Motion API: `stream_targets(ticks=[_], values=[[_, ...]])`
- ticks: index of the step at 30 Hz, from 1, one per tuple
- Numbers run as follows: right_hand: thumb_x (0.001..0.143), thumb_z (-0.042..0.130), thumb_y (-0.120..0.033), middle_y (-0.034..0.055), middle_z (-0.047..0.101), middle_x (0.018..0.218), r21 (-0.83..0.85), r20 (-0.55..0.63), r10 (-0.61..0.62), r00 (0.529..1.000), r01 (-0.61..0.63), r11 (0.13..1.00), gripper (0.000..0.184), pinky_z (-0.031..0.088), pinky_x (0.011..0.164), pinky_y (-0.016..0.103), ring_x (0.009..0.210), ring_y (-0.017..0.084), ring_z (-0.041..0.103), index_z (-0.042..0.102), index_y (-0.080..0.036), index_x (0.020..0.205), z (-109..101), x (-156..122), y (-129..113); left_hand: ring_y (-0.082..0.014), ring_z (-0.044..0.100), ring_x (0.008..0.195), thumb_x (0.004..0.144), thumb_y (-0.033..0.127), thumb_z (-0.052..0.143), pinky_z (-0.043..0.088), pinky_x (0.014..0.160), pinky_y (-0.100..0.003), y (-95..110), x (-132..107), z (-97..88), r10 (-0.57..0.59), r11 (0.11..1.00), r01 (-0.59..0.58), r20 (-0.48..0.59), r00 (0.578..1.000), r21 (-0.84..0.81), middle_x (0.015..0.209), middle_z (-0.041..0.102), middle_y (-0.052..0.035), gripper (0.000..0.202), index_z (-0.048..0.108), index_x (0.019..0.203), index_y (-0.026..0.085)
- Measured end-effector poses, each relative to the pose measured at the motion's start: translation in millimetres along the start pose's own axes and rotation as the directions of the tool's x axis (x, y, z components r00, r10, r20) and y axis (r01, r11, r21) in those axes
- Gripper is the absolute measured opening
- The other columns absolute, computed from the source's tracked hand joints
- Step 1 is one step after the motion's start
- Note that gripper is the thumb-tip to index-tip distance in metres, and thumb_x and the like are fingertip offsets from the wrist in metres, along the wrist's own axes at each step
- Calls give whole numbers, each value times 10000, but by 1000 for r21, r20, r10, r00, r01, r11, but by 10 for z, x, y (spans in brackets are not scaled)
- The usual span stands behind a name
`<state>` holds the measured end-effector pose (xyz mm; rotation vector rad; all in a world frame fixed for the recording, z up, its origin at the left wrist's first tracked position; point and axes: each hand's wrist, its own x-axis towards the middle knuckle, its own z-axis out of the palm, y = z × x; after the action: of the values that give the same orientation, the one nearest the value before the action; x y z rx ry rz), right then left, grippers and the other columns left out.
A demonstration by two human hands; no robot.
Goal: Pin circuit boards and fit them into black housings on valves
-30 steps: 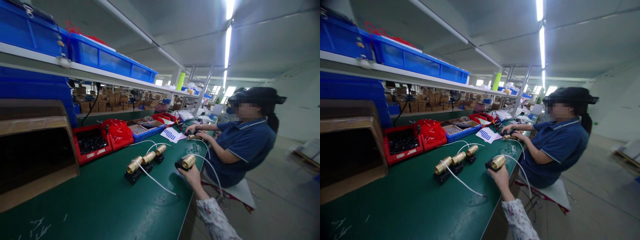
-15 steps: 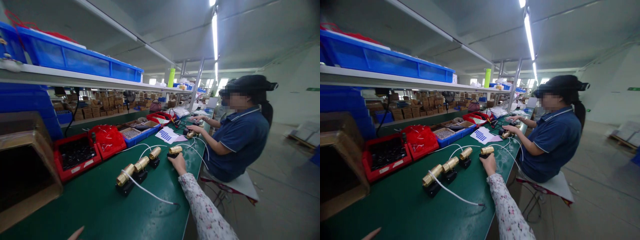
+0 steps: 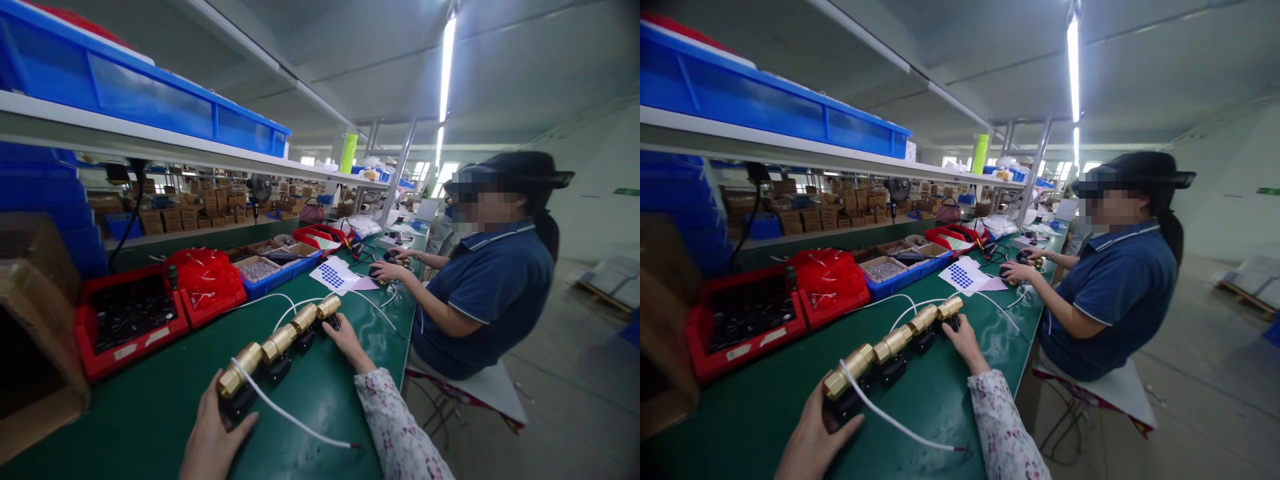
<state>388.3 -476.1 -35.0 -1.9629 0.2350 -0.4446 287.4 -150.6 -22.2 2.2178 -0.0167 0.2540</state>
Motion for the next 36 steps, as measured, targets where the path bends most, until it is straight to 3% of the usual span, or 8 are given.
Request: stream_targets(ticks=[3,6,12,18,25,33,36], values=[[749,612,-506,56,662,809,93,32,-9,999,6,996,388,508,730,340,815,242,633,608,-160,925,17,-8,-19,-349,558,1081,665,594,517,477,910,-441,-56,65,85,8,1000,-8,-7,1000,-18,1221,500,-175,792,397,1260,86],[722,666,-479,56,669,815,173,67,-14,998,2,985,396,515,742,343,824,245,638,623,-156,947,65,9,-50,-359,559,1061,669,590,496,472,903,-454,-80,98,117,-7,1000,7,-19,1000,-1,1160,518,-169,725,438,1189,87],[623,778,-359,74,668,1071,290,142,-43,989,0,957,528,444,951,407,1034,277,598,597,-154,1075,105,27,-61,-344,577,1037,676,571,518,482,871,-442,-53,104,101,-4,1000,4,-13,1000,-15,1150,543,-139,656,452,1162,136],[632,772,-364,89,669,1045,331,148,-27,989,-24,943,529,441,941,412,1017,286,599,588,-142,1074,125,25,-49,-327,588,1037,687,519,540,490,864,-420,-81,111,96,39,999,-39,8,999,-20,1145,563,-116,581,467,1142,165],[615,780,-354,81,668,1050,332,106,-29,994,-8,943,530,438,934,387,1003,266,599,589,-150,1066,184,65,-32,-336,589,1020,676,586,499,489,845,-436,-8,90,79,3,1000,-3,-1,1000,3,1161,561,-121,645,467,1165,166],[623,775,-333,58,675,1019,324,93,-43,995,11,946,502,464,890,361,957,243,614,597,-157,1058,184,88,-1,-382,578,1032,605,671,428,484,856,-471,151,113,11,-176,982,167,103,979,85,1195,539,-181,844,398,1237,113],[629,772,-336,52,676,1016,319,81,-47,996,18,948,492,465,885,357,958,241,613,599,-164,1056,196,91,17,-396,576,1039,594,686,401,485,857,-484,189,124,-4,-189,980,180,118,975,88,1214,527,-204,869,401,1232,97]])
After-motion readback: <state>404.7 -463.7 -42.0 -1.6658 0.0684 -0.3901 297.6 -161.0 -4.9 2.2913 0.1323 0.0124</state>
